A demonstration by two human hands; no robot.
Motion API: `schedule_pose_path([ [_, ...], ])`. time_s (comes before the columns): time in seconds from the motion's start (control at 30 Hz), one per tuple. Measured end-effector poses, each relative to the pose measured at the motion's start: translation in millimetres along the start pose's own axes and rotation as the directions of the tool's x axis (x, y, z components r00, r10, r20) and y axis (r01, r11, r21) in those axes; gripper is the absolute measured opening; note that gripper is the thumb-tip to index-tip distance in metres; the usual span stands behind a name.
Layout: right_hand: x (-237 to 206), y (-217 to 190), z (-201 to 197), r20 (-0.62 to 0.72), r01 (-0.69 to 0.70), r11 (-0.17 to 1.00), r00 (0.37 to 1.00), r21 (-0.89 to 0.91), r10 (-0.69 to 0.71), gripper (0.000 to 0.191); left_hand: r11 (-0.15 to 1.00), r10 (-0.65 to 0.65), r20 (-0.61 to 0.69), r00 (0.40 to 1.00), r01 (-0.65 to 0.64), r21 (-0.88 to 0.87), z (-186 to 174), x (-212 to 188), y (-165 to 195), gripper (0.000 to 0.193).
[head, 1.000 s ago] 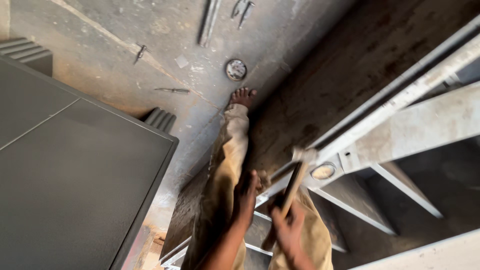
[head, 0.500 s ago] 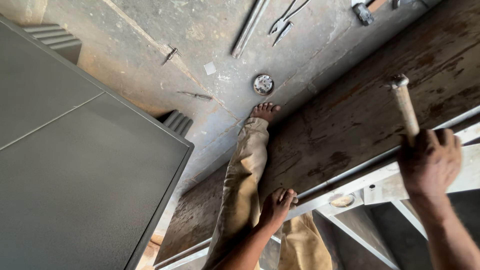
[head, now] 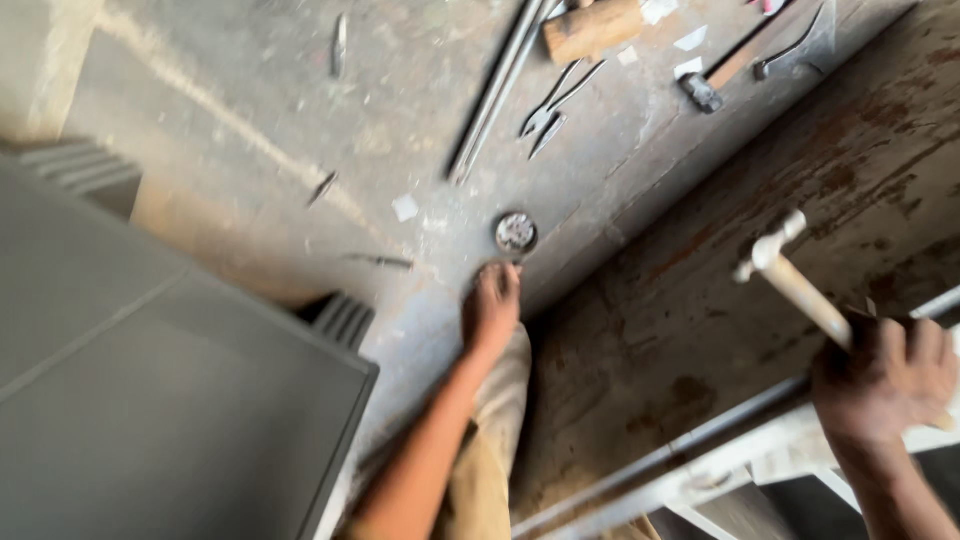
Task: The person sits on the floor and uses a hammer and punch to fasten metal pieces into a rectangular frame. They then move to a metal cabinet and use a screwdriver to secure the frame to the cabinet's interior shelf.
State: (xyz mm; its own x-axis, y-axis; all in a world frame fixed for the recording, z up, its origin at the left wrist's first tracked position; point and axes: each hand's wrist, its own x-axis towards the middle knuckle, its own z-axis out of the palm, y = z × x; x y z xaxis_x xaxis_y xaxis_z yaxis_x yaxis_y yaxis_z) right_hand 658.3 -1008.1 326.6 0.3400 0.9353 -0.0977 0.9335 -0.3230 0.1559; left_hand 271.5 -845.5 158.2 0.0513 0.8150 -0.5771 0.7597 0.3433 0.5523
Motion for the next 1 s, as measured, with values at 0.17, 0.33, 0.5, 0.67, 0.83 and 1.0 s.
schedule_pose_path([
  [0.17,-7.3,-6.8,16.7,0.061,-0.211,0.958,0.977,0.196,0.203,0.015,0.905,0.338,-0.128,0.932,-0.285,0.315,27.5,258.1,13.8,0.041],
  [0.33,-9.2,-4.7,28.8,0.177,-0.322,0.923,0.941,0.209,0.288,0.012,0.756,0.528,-0.073,0.846,-0.429,0.494,42.3,422.7,53.3,0.057],
  [0.5,-13.8,2.5,34.4,0.232,-0.388,0.900,0.911,0.198,0.342,0.012,0.902,0.134,-0.007,0.991,-0.119,0.415,62.4,476.7,84.1,0.040],
  [0.67,-11.2,8.7,24.2,0.298,-0.440,0.881,0.876,0.174,0.379,0.014,0.789,0.447,-0.106,0.888,-0.336,0.514,75.8,470.2,73.0,0.037],
  [0.83,-0.3,3.1,13.7,0.107,-0.320,0.931,0.946,0.179,0.304,0.015,0.845,0.172,-0.081,0.982,-0.105,0.525,71.4,452.8,68.6,0.036],
  [1.0,6.6,1.3,14.1,-0.048,-0.192,0.962,0.978,0.194,0.204,0.008,0.893,0.417,-0.346,0.840,-0.308,0.327,70.0,371.1,65.0,0.019],
])
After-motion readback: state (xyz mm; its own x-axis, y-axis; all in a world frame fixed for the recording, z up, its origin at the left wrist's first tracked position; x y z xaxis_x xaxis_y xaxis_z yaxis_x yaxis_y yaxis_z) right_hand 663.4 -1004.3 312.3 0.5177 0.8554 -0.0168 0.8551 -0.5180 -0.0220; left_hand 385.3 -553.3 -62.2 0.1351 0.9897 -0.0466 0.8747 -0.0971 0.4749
